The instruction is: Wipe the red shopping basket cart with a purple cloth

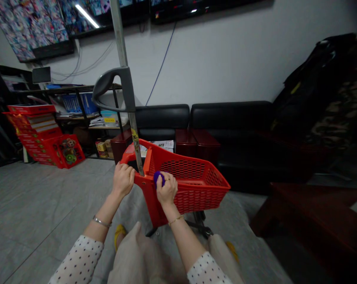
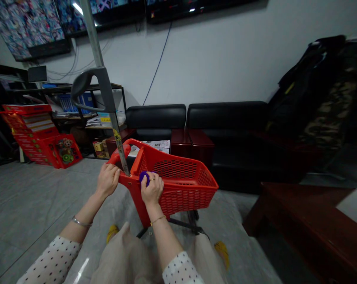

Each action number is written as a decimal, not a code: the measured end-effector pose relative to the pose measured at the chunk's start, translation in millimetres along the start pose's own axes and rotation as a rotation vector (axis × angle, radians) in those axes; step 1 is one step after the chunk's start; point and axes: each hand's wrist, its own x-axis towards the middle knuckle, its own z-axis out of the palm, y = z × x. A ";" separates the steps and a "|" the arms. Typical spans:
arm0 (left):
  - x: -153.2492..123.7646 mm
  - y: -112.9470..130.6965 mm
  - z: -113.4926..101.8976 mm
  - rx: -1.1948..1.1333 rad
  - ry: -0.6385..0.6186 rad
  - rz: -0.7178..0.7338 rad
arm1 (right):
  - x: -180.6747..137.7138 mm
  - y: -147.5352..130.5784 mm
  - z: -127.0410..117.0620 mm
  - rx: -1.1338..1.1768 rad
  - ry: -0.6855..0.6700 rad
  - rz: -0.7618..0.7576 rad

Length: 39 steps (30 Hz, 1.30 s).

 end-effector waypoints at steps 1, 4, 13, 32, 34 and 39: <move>-0.3 0.2 0.1 -0.004 0.000 0.002 | -1.4 -13.8 4.1 0.028 -0.009 -0.030; -1.2 -1.5 -1.7 -0.005 -0.017 0.024 | -6.1 -39.8 12.5 0.053 -0.021 -0.112; -7.9 7.5 -12.0 0.013 -0.058 0.054 | -8.8 -9.6 8.8 0.037 0.003 -0.246; 36.3 -4.7 -29.3 -0.229 -0.249 0.109 | 12.2 35.2 -54.9 0.313 -0.069 -0.085; 39.7 -2.4 -20.7 -0.212 -0.330 0.092 | 11.7 31.5 -53.1 0.286 -0.010 0.011; 26.9 27.4 -13.0 -0.148 -0.299 0.001 | 8.3 15.3 -55.0 0.246 0.190 0.293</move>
